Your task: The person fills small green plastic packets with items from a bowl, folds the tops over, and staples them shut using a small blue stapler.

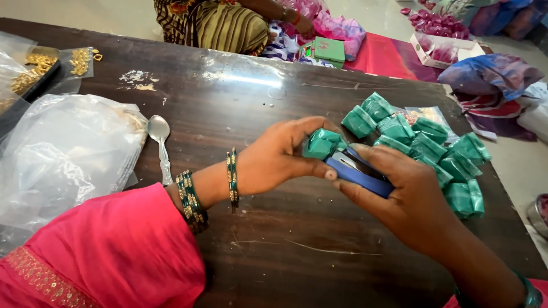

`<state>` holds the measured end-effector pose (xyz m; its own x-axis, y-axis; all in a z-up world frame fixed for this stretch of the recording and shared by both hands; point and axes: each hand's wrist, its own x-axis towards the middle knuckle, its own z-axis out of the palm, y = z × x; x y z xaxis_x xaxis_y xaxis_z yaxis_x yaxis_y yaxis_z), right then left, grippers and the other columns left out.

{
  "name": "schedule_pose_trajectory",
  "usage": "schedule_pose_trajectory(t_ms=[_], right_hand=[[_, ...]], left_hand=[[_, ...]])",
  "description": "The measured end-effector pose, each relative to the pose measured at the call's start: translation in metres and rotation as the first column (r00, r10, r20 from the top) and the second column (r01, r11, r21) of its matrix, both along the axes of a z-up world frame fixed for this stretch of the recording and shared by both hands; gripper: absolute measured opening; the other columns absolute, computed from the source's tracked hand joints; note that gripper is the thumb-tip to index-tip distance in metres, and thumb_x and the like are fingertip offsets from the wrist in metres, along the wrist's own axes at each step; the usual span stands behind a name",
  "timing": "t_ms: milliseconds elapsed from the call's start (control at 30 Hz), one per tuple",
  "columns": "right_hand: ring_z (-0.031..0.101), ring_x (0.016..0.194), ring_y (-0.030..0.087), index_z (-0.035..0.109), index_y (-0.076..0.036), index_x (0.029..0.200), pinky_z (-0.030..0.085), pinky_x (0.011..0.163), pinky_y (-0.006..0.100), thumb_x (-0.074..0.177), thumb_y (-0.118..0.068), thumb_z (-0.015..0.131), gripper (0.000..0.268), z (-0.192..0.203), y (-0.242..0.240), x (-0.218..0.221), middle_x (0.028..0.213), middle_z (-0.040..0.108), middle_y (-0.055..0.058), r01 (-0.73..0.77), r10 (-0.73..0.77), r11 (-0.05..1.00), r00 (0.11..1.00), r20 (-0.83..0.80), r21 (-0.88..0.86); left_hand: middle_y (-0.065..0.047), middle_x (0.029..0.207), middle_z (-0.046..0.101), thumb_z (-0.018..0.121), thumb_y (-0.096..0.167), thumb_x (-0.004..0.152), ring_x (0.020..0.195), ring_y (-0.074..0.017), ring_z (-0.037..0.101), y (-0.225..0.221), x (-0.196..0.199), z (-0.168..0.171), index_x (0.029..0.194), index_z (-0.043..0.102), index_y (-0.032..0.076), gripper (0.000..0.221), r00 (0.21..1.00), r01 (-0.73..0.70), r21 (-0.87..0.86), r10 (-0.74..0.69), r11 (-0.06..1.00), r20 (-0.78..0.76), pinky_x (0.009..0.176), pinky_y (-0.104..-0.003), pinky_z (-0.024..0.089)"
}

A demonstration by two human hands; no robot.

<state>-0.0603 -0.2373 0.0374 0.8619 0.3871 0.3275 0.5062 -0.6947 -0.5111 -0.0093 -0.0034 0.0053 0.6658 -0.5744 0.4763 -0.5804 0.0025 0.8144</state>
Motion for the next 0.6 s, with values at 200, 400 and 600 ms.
schedule_pose_trajectory(t_ms=[200,400,600], right_hand=[[0.070,0.084,0.017,0.066,0.000,0.126,0.054,0.071,0.030,0.079,-0.020,0.081,0.053,-0.002,-0.004,0.001,0.100,0.071,0.010,-0.040,0.040,0.999,0.998,0.056,-0.008],[0.069,0.077,0.016,0.069,-0.005,0.124,0.054,0.069,0.029,0.079,-0.020,0.079,0.049,0.002,-0.001,0.002,0.091,0.072,0.008,0.019,-0.019,1.000,0.996,-0.085,0.003],[0.066,0.076,0.009,0.075,-0.008,0.118,0.053,0.067,0.026,0.081,-0.020,0.078,0.038,-0.005,-0.004,0.007,0.089,0.074,0.002,0.023,-0.004,0.995,0.982,-0.190,0.101]], left_hand=[[-0.005,0.106,0.071,0.084,0.015,0.087,0.099,-0.0102,0.065,-0.003,0.000,-0.004,0.119,0.063,0.006,0.039,1.000,0.000,-0.027,-0.001,1.000,-0.027,0.089,-0.030,0.056],[-0.003,0.097,0.070,0.084,0.018,0.086,0.091,-0.0080,0.064,-0.006,-0.003,-0.004,0.113,0.063,0.007,0.036,0.995,-0.079,0.026,0.080,0.997,-0.062,0.083,-0.029,0.055],[-0.003,0.097,0.068,0.083,0.013,0.088,0.092,-0.0074,0.061,-0.012,-0.002,-0.018,0.110,0.065,0.005,0.030,0.994,-0.102,-0.063,0.100,0.993,-0.037,0.085,-0.028,0.054]])
